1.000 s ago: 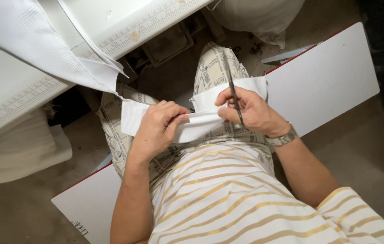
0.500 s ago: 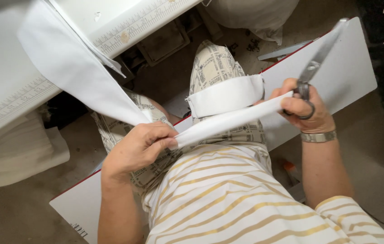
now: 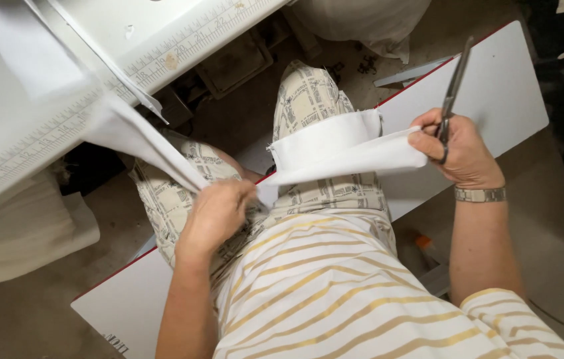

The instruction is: Cutting white fabric strips into smaller pieces using scissors

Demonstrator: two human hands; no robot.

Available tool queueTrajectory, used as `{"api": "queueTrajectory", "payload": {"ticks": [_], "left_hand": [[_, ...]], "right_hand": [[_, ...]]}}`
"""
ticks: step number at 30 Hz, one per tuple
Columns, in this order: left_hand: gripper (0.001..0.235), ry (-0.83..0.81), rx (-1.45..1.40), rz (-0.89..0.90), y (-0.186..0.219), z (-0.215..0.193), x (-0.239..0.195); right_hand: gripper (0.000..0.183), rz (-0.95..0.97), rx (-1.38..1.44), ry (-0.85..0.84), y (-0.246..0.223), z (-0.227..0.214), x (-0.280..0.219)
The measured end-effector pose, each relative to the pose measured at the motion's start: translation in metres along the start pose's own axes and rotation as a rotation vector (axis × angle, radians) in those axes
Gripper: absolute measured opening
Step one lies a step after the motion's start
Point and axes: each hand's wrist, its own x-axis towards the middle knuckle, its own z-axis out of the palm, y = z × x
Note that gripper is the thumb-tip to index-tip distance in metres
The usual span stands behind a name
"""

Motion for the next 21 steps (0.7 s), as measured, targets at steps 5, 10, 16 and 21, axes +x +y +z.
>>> {"api": "queueTrajectory", "payload": {"ticks": [5,10,16,21], "left_hand": [[0.027,-0.545,-0.688,0.003,-0.014,0.005,0.005],[0.017,-0.363,-0.894,-0.033,-0.028,-0.007,0.01],[0.012,-0.385,-1.08,0.064,-0.046,-0.03,0.002],[0.014,-0.282,-0.872,-0.004,-0.049,-0.005,0.045]], "right_hand": [[0.03,0.025,0.177,0.055,0.003,-0.01,0.002],[0.029,0.029,0.294,-0.007,-0.01,-0.006,0.001],[0.027,0.051,0.325,-0.104,-0.009,-0.009,-0.005],[0.029,0.062,0.229,0.006,0.021,0.008,0.029]]}}
